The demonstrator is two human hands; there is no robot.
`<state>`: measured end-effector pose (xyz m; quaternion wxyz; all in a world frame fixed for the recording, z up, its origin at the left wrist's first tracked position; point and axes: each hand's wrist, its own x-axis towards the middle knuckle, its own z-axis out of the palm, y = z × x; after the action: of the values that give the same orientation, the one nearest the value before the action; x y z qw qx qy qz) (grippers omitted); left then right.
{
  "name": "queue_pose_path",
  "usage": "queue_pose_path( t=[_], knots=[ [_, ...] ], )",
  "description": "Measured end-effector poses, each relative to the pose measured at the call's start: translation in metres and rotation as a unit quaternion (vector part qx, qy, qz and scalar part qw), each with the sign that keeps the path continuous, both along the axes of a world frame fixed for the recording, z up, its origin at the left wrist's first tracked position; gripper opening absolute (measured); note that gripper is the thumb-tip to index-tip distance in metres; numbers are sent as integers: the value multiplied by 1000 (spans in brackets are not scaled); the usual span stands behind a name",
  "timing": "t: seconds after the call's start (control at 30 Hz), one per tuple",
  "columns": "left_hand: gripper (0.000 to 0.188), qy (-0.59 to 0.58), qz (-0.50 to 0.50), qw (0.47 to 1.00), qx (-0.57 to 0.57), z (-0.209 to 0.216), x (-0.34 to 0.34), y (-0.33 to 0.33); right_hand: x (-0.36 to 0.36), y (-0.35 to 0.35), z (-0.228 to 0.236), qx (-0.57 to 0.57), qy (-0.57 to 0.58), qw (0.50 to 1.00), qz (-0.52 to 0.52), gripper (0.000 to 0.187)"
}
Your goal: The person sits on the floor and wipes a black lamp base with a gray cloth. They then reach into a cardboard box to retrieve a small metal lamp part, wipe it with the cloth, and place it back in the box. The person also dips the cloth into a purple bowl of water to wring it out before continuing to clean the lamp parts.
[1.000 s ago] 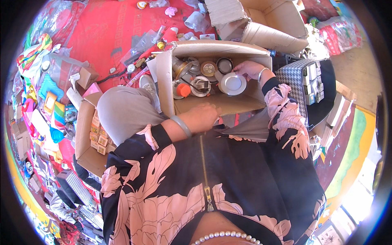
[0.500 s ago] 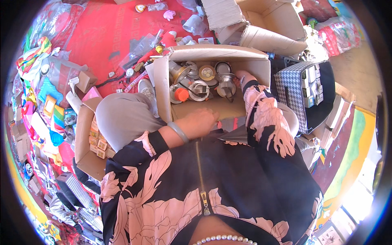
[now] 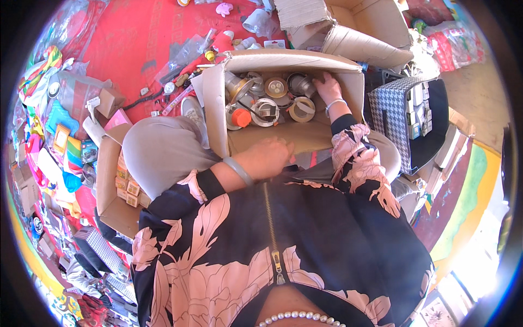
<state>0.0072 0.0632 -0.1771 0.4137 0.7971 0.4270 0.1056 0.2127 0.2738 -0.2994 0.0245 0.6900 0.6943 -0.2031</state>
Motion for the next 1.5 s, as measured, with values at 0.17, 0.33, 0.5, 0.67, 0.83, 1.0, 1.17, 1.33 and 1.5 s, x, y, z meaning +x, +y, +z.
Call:
queue_pose_path(
  t=[0.17, 0.33, 0.5, 0.67, 0.83, 1.0, 1.17, 1.33, 1.5],
  knots=[
    [23, 0, -6, 1000, -1, -1, 0, -1, -9, -27, 12, -87, -145, 973, 154, 59],
    [24, 15, -22, 1000, -15, 5, 0, 4, -3, -19, -25, 12, -233, 943, 238, 51],
    [24, 23, -14, 1000, -12, 0, -1, 1, -24, -15, 1, -15, -211, 955, 207, 38],
    [24, 17, -3, 1000, -14, 3, -1, 1, -39, 7, 13, -84, -228, 924, 294, 26],
    [26, 16, -15, 1000, -14, 1, -2, 3, -51, 7, -22, -90, -285, 902, 311, 34],
    [33, 19, -6, 1000, -24, 2, -3, 5, -49, -1, -15, -30, -343, 849, 401, 37],
    [28, 3, 6, 1000, -24, -3, 1, 1, -73, -31, 1, 7, -218, 855, 471, 25],
    [23, 1, 7, 1000, -23, 5, -2, 5, -98, -35, -34, -99, -145, 913, 368, 31],
    [22, -11, 12, 1000, -26, 0, -3, 6, -106, -12, -50, -154, -128, 916, 348, 69]
  ],
)
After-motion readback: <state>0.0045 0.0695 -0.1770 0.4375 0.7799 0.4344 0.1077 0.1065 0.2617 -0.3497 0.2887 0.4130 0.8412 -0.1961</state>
